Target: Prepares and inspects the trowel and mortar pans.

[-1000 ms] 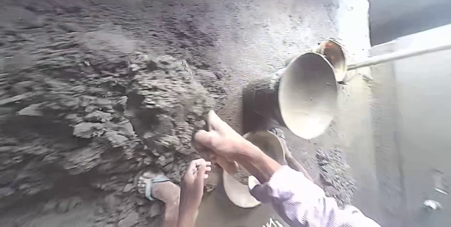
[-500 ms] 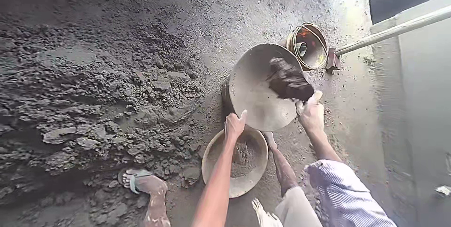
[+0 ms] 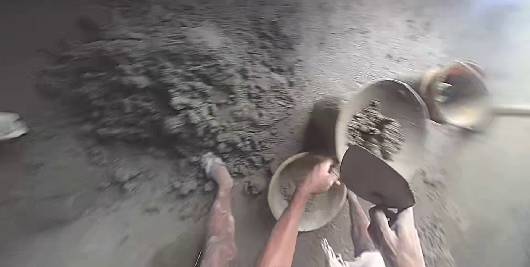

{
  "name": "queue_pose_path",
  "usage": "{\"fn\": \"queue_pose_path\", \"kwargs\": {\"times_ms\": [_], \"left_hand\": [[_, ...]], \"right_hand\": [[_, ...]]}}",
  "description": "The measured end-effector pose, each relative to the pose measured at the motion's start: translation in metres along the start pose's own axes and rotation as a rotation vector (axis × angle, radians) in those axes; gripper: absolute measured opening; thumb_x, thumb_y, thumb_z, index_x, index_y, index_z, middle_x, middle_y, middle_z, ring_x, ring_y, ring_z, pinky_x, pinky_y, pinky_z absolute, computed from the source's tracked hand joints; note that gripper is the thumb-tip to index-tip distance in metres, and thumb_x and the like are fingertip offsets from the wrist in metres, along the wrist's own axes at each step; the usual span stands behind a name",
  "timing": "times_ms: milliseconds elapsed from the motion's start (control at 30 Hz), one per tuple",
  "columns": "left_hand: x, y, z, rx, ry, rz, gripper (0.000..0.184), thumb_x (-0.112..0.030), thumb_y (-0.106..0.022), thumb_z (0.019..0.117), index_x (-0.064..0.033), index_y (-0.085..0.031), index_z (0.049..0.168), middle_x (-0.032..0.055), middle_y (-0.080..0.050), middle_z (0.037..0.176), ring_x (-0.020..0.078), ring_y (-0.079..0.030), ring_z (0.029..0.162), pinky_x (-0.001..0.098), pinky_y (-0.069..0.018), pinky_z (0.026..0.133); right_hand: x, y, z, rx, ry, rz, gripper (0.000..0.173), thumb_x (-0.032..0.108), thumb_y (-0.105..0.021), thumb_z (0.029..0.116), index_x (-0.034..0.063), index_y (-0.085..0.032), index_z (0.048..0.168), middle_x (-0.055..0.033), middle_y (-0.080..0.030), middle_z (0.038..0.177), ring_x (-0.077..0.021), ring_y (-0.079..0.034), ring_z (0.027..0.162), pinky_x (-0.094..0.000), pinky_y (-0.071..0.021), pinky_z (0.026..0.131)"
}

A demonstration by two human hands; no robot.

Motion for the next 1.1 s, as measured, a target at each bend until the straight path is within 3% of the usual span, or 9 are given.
{"fn": "queue_pose_path", "kwargs": {"times_ms": [67, 167, 300, 367, 467, 567, 733, 933, 1100], "left_hand": [[0.01, 0.049, -0.044, -0.011, -0.011, 0.064, 0.057, -0.008, -0.065, 0.0959, 0.0023, -0.046, 0.148, 0.0213, -0.058, 0.141, 0.0267, -0.057, 0.131, 0.0446, -0.0421, 0.115], [0.088, 0.151, -0.115, -0.562, 0.103, -0.108, 0.035, -0.012, -0.057, 0.1009, 0.0038, -0.058, 0.132, 0.018, -0.069, 0.122, 0.0251, -0.069, 0.112, 0.0433, -0.0555, 0.101], [0.159, 0.262, -0.213, -1.301, 0.248, -0.294, 0.032, -0.018, -0.051, 0.1062, 0.0054, -0.057, 0.127, 0.0209, -0.066, 0.109, 0.0268, -0.067, 0.096, 0.045, -0.0553, 0.086], [0.148, 0.294, -0.222, -1.33, 0.098, -0.253, 0.032, -0.015, -0.05, 0.1036, 0.0078, -0.058, 0.124, 0.0181, -0.068, 0.102, 0.0221, -0.069, 0.089, 0.0397, -0.0585, 0.081], [0.142, 0.302, -0.214, -1.081, -0.063, -0.307, 0.029, -0.014, -0.051, 0.1016, 0.0047, -0.061, 0.122, 0.0084, -0.073, 0.096, 0.0151, -0.073, 0.084, 0.0323, -0.0628, 0.079], [0.149, 0.313, -0.226, -1.018, -0.028, -0.325, 0.027, -0.016, -0.054, 0.1011, 0.0004, -0.063, 0.12, 0.0052, -0.074, 0.096, 0.013, -0.073, 0.083, 0.0287, -0.0632, 0.076], [0.142, 0.318, -0.229, -1.091, -0.05, -0.342, 0.024, -0.015, -0.052, 0.1026, -0.0003, -0.064, 0.117, 0.0048, -0.074, 0.095, 0.0122, -0.073, 0.083, 0.0274, -0.0621, 0.077], [0.13, 0.291, -0.199, -1.055, -0.033, -0.357, 0.024, -0.016, -0.051, 0.1023, -0.0013, -0.065, 0.116, 0.0053, -0.075, 0.092, 0.0154, -0.074, 0.082, 0.0304, -0.0626, 0.077], [0.124, 0.254, -0.168, -0.94, -0.01, -0.405, 0.028, -0.019, -0.05, 0.1059, 0.0027, -0.061, 0.12, 0.0085, -0.072, 0.094, 0.0155, -0.072, 0.083, 0.0321, -0.0606, 0.078]], "right_hand": [[0.012, -0.056, -0.013, 0.28, -0.11, 0.131, 0.063, 0.017, -0.056, 0.0978, -0.0006, -0.03, 0.152, -0.013, -0.067, 0.1, -0.0181, -0.067, 0.072, -0.0411, -0.0607, 0.065], [0.024, -0.157, -0.029, 0.464, -0.544, 0.48, 0.021, 0.013, -0.041, 0.1058, 0.0053, -0.044, 0.125, -0.0061, -0.06, 0.072, -0.0118, -0.049, 0.044, -0.0289, -0.0463, 0.04], [-0.021, -0.263, -0.011, 0.441, -0.631, 0.272, 0.03, 0.012, -0.048, 0.1054, 0.0043, -0.041, 0.133, -0.0086, -0.058, 0.076, -0.016, -0.055, 0.055, -0.0333, -0.0489, 0.049], [0.029, -0.323, 0.047, 0.567, -0.406, 0.11, 0.045, 0.02, -0.052, 0.106, -0.0001, -0.044, 0.145, -0.0135, -0.068, 0.098, -0.0192, -0.066, 0.077, -0.0387, -0.0577, 0.072], [0.192, -0.462, 0.146, 0.631, -0.091, 0.06, 0.038, 0.029, -0.051, 0.1069, -0.0013, -0.053, 0.129, -0.0104, -0.06, 0.079, -0.017, -0.056, 0.058, -0.0355, -0.0528, 0.056], [0.277, -0.544, 0.185, 0.601, -0.179, 0.182, 0.018, 0.022, -0.053, 0.1033, 0.0041, -0.051, 0.101, -0.0035, -0.05, 0.06, -0.0139, -0.05, 0.044, -0.0304, -0.0475, 0.043], [0.278, -0.524, 0.172, 0.623, -0.131, 0.289, 0.027, 0.023, -0.05, 0.1074, 0.0041, -0.042, 0.125, -0.0028, -0.05, 0.067, -0.0122, -0.051, 0.048, -0.0279, -0.0493, 0.047], [0.276, -0.454, 0.138, 0.814, -0.103, 0.432, 0.021, 0.02, -0.042, 0.1099, 0.0046, -0.051, 0.099, 0.0005, -0.049, 0.06, -0.008, -0.046, 0.044, -0.0226, -0.0437, 0.044], [0.289, -0.312, 0.089, 0.925, -0.126, 0.71, 0.02, 0.015, -0.04, 0.1087, 0.006, -0.05, 0.093, -0.0007, -0.052, 0.063, -0.0056, -0.045, 0.042, -0.0189, -0.0419, 0.04]]}}
Point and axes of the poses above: each hand's wrist, its own z-axis towards the middle knuckle, its own y-axis out of the back of the hand, x = y × z, the point moved 3 cm from there along z, towards the middle knuckle
